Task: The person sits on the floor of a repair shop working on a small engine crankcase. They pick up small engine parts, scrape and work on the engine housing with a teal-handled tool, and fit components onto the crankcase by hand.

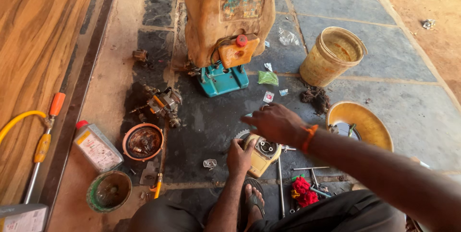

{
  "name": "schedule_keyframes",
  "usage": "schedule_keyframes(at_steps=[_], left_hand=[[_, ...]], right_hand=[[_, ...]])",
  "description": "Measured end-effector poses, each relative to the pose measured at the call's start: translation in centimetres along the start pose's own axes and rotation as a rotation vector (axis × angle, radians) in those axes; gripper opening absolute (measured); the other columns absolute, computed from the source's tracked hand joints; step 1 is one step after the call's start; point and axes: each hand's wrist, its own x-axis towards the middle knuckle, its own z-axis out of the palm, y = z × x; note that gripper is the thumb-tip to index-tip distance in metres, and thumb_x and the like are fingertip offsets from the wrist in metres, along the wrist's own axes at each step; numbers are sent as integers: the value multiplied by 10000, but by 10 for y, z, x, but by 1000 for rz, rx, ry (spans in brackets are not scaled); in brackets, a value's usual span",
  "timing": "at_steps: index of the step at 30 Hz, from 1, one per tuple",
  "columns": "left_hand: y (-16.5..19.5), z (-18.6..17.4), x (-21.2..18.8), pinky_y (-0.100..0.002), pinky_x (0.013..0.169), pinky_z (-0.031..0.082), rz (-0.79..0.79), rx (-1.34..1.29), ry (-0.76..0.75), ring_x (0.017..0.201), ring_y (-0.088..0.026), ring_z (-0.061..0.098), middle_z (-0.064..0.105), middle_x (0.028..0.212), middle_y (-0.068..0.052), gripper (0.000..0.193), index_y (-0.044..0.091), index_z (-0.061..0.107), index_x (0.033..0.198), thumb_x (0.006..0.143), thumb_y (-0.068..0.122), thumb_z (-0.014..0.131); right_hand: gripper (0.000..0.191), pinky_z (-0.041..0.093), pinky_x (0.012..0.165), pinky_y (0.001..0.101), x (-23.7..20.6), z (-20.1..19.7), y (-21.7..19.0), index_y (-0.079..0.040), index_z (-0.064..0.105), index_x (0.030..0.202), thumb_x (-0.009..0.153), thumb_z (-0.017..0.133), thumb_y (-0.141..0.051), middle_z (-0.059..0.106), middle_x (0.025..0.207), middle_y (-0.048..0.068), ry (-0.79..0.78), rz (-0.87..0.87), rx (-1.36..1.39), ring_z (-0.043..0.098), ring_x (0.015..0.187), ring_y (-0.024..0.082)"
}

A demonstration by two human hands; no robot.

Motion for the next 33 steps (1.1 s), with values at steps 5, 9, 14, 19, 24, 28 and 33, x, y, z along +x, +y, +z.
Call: schedule_keyframes(at_steps=[5,9,14,19,24,28,33], left_hand=[[2,0,-2,-442,869,562,-6,9,-4,1013,-290,712,716,1112,-124,583,68,595,1128,864,571,725],[0,-1,-1,-425,869,574,-41,13,-35,1013,-269,725,706,1123,-117,588,79,577,1148,863,575,714],[-4,2,0,-431,859,569,-27,61,-34,1019,-285,721,706,1142,-125,602,80,564,1185,886,588,690],[-3,-1,-1,-425,850,582,-64,61,-51,1017,-281,733,703,1146,-127,640,88,546,1230,883,612,666],[3,-5,-8,-428,834,582,-31,90,-27,982,-282,740,732,1099,-127,695,92,570,1218,845,664,699],[5,-4,-9,-426,825,582,-9,124,-15,965,-281,738,732,1078,-123,760,82,571,1195,766,678,768],[-4,1,-7,-418,779,603,41,118,5,918,-279,757,734,1057,-129,763,65,555,1209,764,651,755]], right_hand=[[552,578,863,501,3,6,3,-85,524,1424,1016,593,-449,805,1076,239,-398,732,835,777,1023,382],[785,570,783,485,-1,16,11,-128,567,1376,713,773,-494,712,1163,135,105,-205,10,729,961,340],[283,579,890,482,2,24,11,-238,700,1251,978,639,-278,767,1078,56,-255,218,21,745,1009,306],[642,563,831,499,4,21,12,-100,514,1457,911,689,-390,762,1000,143,-191,428,441,734,948,335],[538,561,831,470,1,19,12,-153,631,1282,824,672,-432,780,1000,87,52,-236,-161,734,934,306],[405,611,845,480,5,21,6,-169,626,1359,1009,555,-361,776,909,151,-290,475,420,784,905,316],[757,543,858,452,-2,18,6,-152,530,1451,846,749,-549,765,1032,64,-81,96,58,705,986,296]])
